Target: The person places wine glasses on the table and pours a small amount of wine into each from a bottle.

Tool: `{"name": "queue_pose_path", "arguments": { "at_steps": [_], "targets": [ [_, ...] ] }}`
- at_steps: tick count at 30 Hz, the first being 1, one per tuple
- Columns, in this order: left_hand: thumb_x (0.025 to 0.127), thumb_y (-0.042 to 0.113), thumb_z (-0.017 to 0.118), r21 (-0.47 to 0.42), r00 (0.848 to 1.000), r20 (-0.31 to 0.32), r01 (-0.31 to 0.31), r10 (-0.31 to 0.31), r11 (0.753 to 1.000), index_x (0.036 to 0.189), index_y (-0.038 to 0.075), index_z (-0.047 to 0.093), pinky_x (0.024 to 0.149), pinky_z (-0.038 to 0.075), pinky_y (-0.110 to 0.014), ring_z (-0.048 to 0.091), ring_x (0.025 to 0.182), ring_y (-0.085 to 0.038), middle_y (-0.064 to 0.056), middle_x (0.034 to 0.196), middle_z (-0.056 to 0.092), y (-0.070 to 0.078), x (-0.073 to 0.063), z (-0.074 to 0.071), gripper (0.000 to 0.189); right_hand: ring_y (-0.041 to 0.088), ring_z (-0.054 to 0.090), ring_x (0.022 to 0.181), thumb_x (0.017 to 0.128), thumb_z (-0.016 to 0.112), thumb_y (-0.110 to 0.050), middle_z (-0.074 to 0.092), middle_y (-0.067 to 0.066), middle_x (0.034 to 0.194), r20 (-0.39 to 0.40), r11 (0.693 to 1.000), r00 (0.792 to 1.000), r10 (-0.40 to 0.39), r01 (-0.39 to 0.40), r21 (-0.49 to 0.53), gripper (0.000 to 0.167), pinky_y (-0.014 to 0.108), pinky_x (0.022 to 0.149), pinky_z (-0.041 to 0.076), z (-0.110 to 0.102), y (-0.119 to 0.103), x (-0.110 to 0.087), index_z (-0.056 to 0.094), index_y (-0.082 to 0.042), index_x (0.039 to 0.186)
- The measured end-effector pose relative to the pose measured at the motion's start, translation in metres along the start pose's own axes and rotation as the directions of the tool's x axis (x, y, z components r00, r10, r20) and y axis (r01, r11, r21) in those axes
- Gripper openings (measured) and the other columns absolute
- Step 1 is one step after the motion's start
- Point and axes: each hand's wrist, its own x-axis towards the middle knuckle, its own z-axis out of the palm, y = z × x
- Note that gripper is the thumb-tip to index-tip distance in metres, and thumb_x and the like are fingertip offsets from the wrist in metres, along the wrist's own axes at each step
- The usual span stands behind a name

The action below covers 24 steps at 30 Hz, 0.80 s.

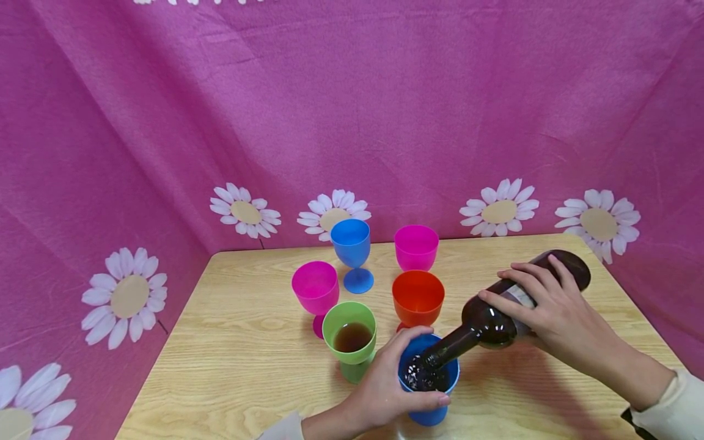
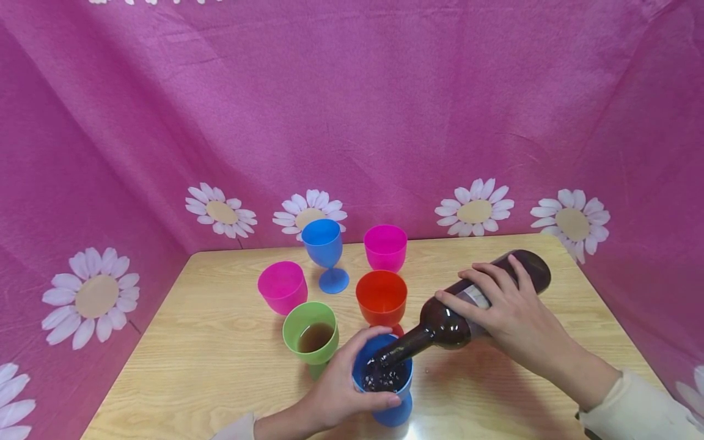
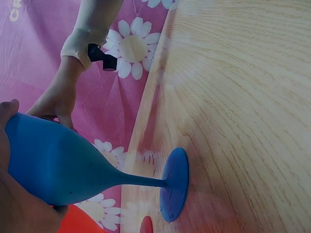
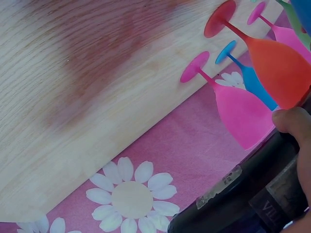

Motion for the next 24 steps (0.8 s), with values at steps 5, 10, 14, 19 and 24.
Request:
{"name": "queue_pose_path", "arguments": {
  "at_steps": [5, 10, 14, 19, 24],
  "targets": [
    [0.087, 0.028, 0.085, -0.005, 1.000, 0.002, -0.002, 0.002, 1.000, 0.146, 0.039, 0.045, 0.098, 0.050, -0.025, 0.052, 0.126, -0.008, 0.012, 0.137, 0.055, -0.0005, 0.0004, -0.0001, 0.072, 0.046, 0.049, 0.125, 0.106, 0.018, -0.062, 0.058, 0.021, 0.132, 0.006, 1.000, 1.000, 0.002, -0.002, 0.000, 0.066, 0.076, 0.110, 0.023, 0.0003, 0.0000, -0.0006, 0.063, -0.031, 0.142],
    [0.086, 0.029, 0.085, -0.002, 1.000, 0.002, -0.018, 0.018, 1.000, 0.146, 0.038, 0.045, 0.099, 0.051, -0.026, 0.053, 0.126, -0.008, 0.012, 0.137, 0.056, -0.0008, 0.0005, -0.0002, 0.073, 0.045, 0.049, 0.125, 0.105, 0.018, -0.062, 0.058, 0.021, 0.133, 0.016, 1.000, 1.000, 0.009, -0.009, 0.001, 0.066, 0.076, 0.110, 0.023, 0.0003, 0.0000, -0.0012, 0.062, -0.031, 0.143],
    [0.086, 0.029, 0.085, -0.005, 1.000, 0.001, -0.025, 0.025, 1.000, 0.146, 0.038, 0.046, 0.099, 0.051, -0.026, 0.053, 0.126, -0.008, 0.012, 0.137, 0.056, -0.0005, 0.0005, 0.0000, 0.073, 0.044, 0.049, 0.125, 0.105, 0.018, -0.063, 0.058, 0.020, 0.132, 0.012, 1.000, 1.000, 0.013, -0.013, 0.014, 0.066, 0.075, 0.110, 0.024, 0.0008, -0.0006, -0.0013, 0.061, -0.032, 0.144],
    [0.086, 0.027, 0.085, -0.011, 1.000, 0.001, -0.011, 0.011, 1.000, 0.145, 0.039, 0.046, 0.099, 0.050, -0.026, 0.053, 0.126, -0.008, 0.012, 0.137, 0.055, -0.0007, 0.0003, 0.0001, 0.072, 0.043, 0.050, 0.123, 0.105, 0.024, -0.065, 0.058, 0.020, 0.131, -0.019, 0.999, 1.000, 0.005, -0.004, 0.035, 0.064, 0.074, 0.105, 0.028, 0.0038, -0.0017, -0.0017, 0.060, -0.031, 0.145],
    [0.086, 0.027, 0.085, -0.011, 1.000, 0.003, 0.001, -0.001, 1.000, 0.146, 0.040, 0.045, 0.100, 0.050, -0.027, 0.052, 0.126, -0.008, 0.013, 0.137, 0.055, -0.0013, 0.0002, -0.0001, 0.073, 0.042, 0.051, 0.122, 0.103, 0.022, -0.065, 0.059, 0.019, 0.131, -0.031, 0.999, 1.000, 0.007, -0.005, 0.047, 0.067, 0.073, 0.101, 0.030, 0.0069, -0.0038, -0.0025, 0.060, -0.028, 0.145]
  ]
}}
